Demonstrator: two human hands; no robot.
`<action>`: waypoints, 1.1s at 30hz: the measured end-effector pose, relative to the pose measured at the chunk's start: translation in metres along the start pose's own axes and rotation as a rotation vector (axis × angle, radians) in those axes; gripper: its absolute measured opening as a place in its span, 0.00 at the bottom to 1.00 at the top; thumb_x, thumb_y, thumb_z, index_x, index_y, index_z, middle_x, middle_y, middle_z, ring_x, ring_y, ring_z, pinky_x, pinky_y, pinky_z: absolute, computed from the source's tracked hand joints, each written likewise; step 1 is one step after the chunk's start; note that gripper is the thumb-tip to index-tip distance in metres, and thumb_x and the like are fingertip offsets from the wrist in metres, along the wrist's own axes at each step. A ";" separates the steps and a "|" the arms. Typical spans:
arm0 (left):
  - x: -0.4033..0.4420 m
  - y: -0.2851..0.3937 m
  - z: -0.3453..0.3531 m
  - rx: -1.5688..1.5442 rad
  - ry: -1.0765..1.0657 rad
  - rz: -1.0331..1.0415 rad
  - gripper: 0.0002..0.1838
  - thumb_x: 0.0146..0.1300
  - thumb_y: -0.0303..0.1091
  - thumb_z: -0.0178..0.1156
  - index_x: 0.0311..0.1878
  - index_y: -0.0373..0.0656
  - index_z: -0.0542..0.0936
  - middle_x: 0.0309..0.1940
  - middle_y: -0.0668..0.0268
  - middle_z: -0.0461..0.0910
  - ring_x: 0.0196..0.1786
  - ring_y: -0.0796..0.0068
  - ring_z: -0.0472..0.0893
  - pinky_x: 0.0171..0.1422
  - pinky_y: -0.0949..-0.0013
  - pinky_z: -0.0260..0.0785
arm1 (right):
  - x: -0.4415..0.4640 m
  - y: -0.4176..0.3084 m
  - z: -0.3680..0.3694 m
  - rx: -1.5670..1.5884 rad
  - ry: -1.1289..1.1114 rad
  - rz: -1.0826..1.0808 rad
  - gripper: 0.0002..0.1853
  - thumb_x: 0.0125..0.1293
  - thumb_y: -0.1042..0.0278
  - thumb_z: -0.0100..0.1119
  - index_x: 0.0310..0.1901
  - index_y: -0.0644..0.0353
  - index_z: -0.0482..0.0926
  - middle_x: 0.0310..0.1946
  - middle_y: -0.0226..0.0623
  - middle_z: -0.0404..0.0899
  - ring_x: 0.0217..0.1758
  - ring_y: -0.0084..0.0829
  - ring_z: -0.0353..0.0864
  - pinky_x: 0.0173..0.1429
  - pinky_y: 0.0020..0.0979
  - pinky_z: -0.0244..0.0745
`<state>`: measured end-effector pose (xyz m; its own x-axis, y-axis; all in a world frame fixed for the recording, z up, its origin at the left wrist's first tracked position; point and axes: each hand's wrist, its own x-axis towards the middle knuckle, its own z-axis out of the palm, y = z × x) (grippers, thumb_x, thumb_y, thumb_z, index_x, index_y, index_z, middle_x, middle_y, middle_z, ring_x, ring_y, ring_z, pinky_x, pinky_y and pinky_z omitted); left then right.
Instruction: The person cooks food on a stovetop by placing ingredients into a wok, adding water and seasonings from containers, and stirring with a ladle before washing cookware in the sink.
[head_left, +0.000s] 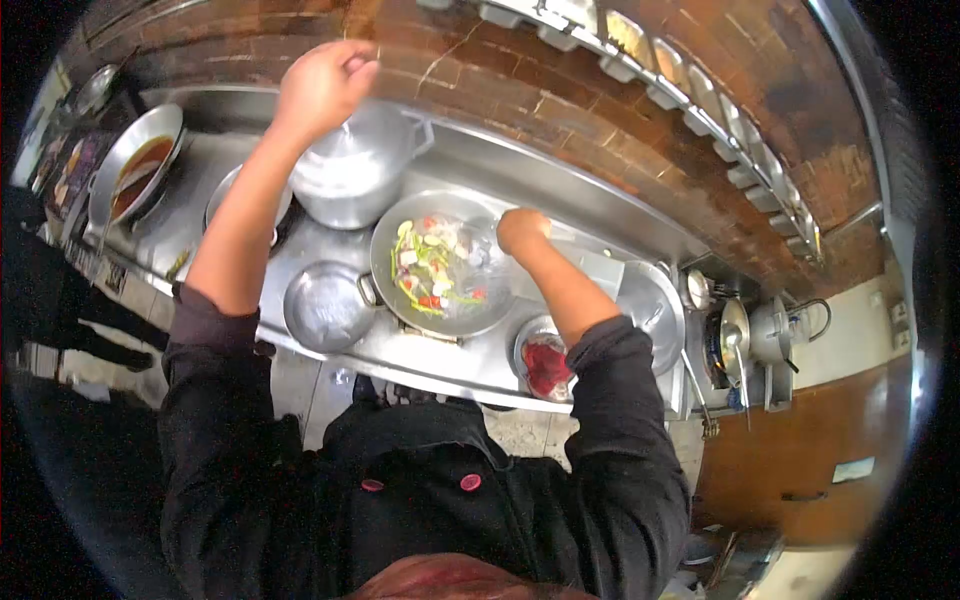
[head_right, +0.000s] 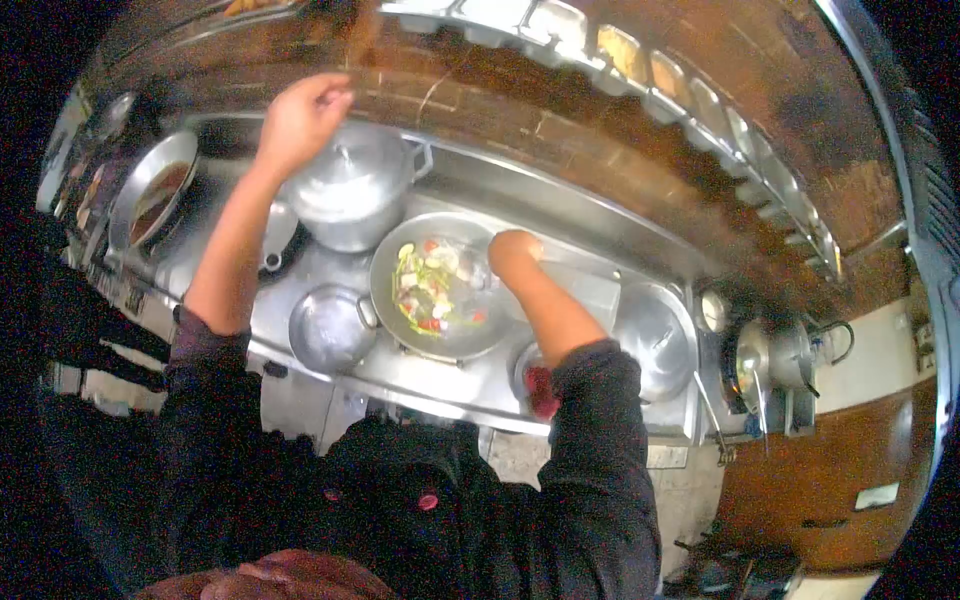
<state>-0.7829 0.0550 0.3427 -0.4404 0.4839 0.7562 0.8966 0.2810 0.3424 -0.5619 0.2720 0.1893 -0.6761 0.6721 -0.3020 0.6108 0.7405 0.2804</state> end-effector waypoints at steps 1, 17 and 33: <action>0.024 -0.001 0.011 0.002 0.004 0.004 0.19 0.54 0.44 0.60 0.46 0.45 0.79 0.35 0.60 0.81 0.40 0.60 0.80 0.45 0.60 0.72 | -0.001 0.003 -0.004 0.100 0.003 0.071 0.16 0.59 0.67 0.48 0.46 0.60 0.80 0.50 0.45 0.77 0.54 0.43 0.77 0.55 0.39 0.73; 0.222 0.128 0.141 -0.230 -0.309 0.341 0.16 0.64 0.46 0.50 0.39 0.44 0.81 0.32 0.56 0.81 0.39 0.57 0.80 0.46 0.57 0.70 | -0.237 0.063 0.117 1.281 0.803 0.577 0.12 0.54 0.73 0.50 0.38 0.67 0.80 0.25 0.32 0.78 0.29 0.22 0.73 0.36 0.24 0.68; 0.223 0.043 0.073 -0.029 0.056 0.120 0.24 0.63 0.53 0.50 0.41 0.40 0.80 0.33 0.51 0.80 0.38 0.54 0.80 0.45 0.60 0.69 | -0.263 0.077 0.155 1.464 0.754 0.714 0.13 0.54 0.76 0.51 0.40 0.68 0.78 0.20 0.23 0.71 0.21 0.14 0.63 0.25 0.20 0.57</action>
<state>-0.8458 0.2361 0.4853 -0.3272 0.4654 0.8224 0.9440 0.1992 0.2629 -0.2727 0.1534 0.1491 0.0877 0.9944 0.0597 0.3871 0.0212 -0.9218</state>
